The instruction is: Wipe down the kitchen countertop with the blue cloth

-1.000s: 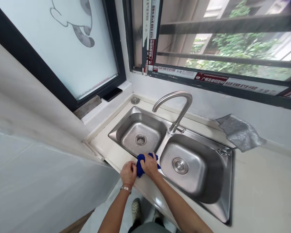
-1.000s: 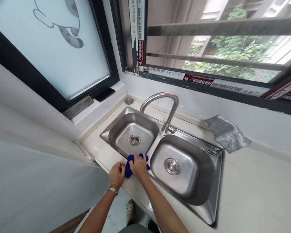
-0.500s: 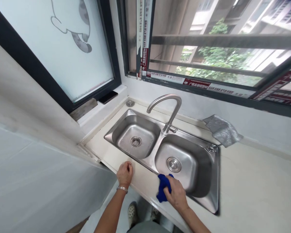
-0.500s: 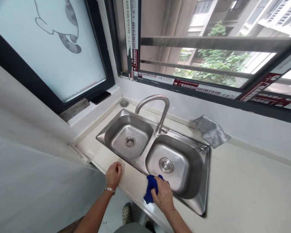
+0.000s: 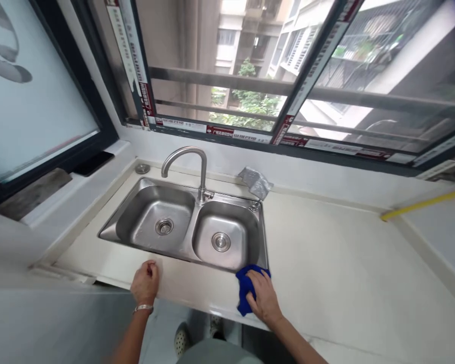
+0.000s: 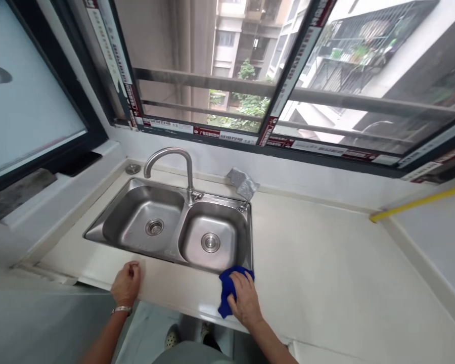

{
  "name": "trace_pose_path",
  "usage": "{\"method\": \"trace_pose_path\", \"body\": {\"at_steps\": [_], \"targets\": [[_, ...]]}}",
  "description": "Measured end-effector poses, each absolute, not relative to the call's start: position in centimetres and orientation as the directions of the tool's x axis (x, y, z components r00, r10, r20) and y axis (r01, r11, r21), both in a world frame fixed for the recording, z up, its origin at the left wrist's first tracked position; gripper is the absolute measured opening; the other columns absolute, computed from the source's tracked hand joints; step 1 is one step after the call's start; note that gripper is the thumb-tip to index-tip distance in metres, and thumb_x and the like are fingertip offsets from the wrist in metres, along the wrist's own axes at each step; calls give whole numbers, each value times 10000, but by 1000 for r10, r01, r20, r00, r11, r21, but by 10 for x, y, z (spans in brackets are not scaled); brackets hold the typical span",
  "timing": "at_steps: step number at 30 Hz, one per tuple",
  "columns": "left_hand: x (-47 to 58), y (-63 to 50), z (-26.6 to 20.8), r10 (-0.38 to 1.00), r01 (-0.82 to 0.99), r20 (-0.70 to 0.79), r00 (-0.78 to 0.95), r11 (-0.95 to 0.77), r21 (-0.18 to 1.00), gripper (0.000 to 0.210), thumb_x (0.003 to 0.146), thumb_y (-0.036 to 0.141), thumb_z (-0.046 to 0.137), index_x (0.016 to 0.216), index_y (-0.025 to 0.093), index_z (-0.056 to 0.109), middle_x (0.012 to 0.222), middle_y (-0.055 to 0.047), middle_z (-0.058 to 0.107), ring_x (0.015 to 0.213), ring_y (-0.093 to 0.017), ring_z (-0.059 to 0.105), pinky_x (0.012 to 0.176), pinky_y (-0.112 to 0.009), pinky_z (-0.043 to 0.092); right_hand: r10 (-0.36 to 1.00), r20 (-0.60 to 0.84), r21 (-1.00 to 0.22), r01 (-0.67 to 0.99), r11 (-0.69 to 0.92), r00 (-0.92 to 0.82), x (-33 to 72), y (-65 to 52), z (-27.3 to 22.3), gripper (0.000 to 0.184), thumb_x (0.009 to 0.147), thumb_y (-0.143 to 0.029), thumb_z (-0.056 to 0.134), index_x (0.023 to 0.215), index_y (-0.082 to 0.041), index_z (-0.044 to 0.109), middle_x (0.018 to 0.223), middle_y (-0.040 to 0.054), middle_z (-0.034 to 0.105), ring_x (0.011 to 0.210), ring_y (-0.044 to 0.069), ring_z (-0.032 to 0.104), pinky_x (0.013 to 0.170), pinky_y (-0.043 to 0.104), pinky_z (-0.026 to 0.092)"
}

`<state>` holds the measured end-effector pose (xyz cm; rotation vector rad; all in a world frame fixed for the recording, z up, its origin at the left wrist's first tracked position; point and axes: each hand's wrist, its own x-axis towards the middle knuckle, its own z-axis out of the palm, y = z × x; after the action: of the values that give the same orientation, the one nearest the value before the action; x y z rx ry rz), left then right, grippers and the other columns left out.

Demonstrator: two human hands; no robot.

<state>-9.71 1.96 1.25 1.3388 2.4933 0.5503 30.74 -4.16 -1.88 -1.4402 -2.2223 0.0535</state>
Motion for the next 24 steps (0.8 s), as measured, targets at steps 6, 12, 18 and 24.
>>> {"method": "trace_pose_path", "body": {"at_steps": [6,12,18,24], "targets": [[-94,20,15,836,754,-46,-547,516,406,315,954,354,413,1095,242,671,772,-44,605,749,-210,562,581,-272,268,911,310,-239,906,350,-271,368,-90,-21,539,766,-181,486,1305,-170,496,1377,143,533,1333,294,459,1164,593,306],[-91,21,17,831,764,-26,-555,522,379,327,953,366,405,1111,249,666,783,-43,610,741,-207,562,584,-271,277,955,295,-138,988,71,-27,458,-141,-39,481,829,-279,457,1298,-176,499,1367,144,543,1331,315,467,1164,583,299],[-90,23,19,839,774,-26,-544,514,369,326,952,362,402,1105,256,670,755,-44,589,735,-217,558,577,-281,268,879,370,-84,953,-290,300,506,-167,-45,547,834,-374,388,1333,-169,484,1347,173,539,1292,356,487,1137,625,280],[-90,24,20,840,777,-25,-541,512,366,318,948,361,407,1098,254,666,740,-39,574,740,-220,555,591,-282,281,832,410,-28,917,-398,374,469,-148,-42,550,840,-352,387,1324,-110,485,1337,246,519,1272,395,476,1093,659,279]]}}
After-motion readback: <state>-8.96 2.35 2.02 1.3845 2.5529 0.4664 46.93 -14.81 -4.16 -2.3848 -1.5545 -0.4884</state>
